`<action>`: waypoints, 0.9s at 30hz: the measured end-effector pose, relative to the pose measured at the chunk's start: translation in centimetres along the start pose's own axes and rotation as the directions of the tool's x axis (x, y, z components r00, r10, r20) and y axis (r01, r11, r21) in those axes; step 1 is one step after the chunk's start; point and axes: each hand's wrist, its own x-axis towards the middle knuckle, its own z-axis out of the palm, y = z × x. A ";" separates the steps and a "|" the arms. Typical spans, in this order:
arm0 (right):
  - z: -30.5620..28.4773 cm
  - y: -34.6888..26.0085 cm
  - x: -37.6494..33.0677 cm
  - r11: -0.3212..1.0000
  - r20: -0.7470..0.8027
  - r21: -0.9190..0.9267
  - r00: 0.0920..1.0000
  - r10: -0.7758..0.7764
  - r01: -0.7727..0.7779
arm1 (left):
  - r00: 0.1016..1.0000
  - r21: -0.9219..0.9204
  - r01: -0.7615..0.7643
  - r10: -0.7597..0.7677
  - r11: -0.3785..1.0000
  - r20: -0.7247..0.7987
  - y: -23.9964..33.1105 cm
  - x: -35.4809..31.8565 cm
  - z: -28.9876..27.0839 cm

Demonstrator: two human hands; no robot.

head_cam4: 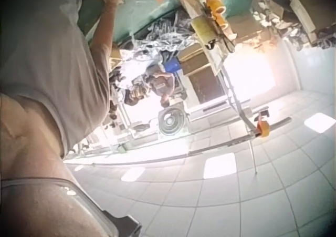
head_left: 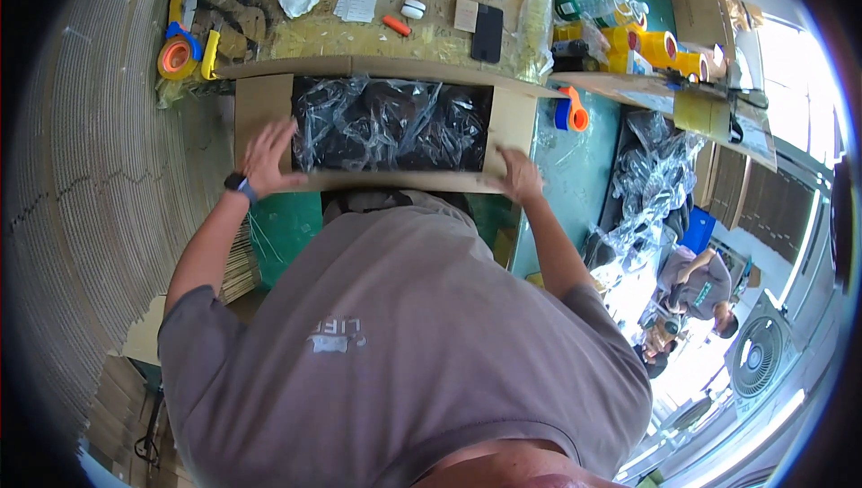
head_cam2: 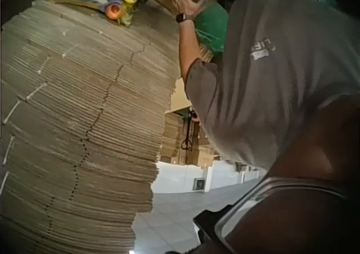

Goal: Packing black bicycle saddles into cardboard boxes, sealing the boxes with tape, and applying labels.

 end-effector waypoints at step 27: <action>8.1 2.0 6.2 0.908 -0.448 0.196 0.858 -0.252 0.369 | 0.841 0.111 0.282 -0.190 0.953 -0.506 23.7 11.2 15.2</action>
